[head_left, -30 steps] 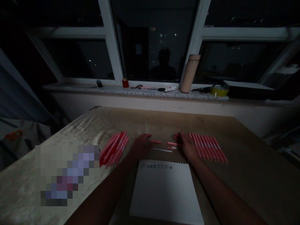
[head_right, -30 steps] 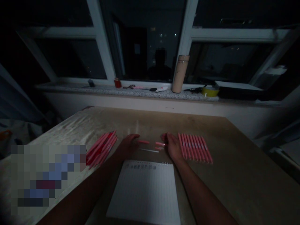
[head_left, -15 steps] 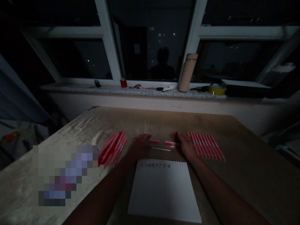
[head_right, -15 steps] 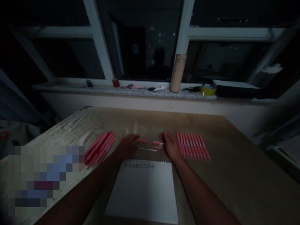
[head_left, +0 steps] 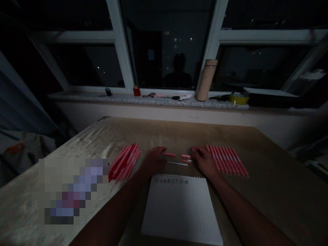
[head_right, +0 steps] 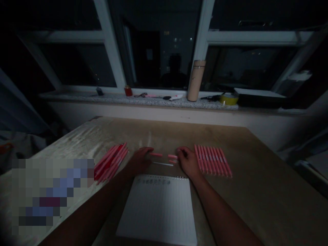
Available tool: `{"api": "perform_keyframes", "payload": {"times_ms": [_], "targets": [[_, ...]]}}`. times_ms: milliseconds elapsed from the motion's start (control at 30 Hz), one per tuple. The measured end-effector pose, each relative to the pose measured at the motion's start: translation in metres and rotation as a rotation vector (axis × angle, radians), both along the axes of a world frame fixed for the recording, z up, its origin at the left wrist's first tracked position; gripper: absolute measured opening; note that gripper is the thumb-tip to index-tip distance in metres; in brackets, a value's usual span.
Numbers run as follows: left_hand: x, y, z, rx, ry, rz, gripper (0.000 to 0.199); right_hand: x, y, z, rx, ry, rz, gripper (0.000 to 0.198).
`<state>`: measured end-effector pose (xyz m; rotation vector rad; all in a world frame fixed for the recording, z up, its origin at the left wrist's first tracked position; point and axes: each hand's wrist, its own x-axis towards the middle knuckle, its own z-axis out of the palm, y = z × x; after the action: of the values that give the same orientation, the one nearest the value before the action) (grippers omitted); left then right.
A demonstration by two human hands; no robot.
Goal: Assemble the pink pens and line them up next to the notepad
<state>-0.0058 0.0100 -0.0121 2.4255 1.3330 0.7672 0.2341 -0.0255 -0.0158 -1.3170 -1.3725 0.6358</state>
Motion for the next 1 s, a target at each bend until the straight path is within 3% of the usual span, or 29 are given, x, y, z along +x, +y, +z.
{"api": "perform_keyframes", "payload": {"times_ms": [133,267,400,500,700,933,1000], "targets": [[0.0,-0.001,0.0,0.008,-0.015,-0.011,0.047,0.003,-0.001,0.002,0.044,-0.11,0.002,0.025],[0.0,-0.001,-0.002,0.018,-0.035,-0.004,0.045,0.005,-0.007,0.013,0.156,-0.419,0.066,0.019],[0.001,-0.001,-0.002,0.038,-0.064,-0.002,0.044,0.006,-0.011,0.021,0.165,-0.664,0.109,0.018],[0.002,-0.003,0.001,0.038,-0.086,-0.017,0.038,0.007,-0.012,0.022,0.154,-0.73,0.136,0.019],[0.002,-0.003,0.002,0.053,-0.101,-0.004,0.032,0.008,-0.013,0.021,0.108,-0.649,0.172,0.021],[-0.002,0.003,-0.001,-0.069,-0.268,0.093,0.027,0.015,-0.006,0.007,-0.057,-0.116,-0.038,0.04],[-0.002,0.003,0.001,-0.073,-0.255,0.088,0.028,0.016,-0.005,0.006,-0.062,-0.085,-0.041,0.042]]}}
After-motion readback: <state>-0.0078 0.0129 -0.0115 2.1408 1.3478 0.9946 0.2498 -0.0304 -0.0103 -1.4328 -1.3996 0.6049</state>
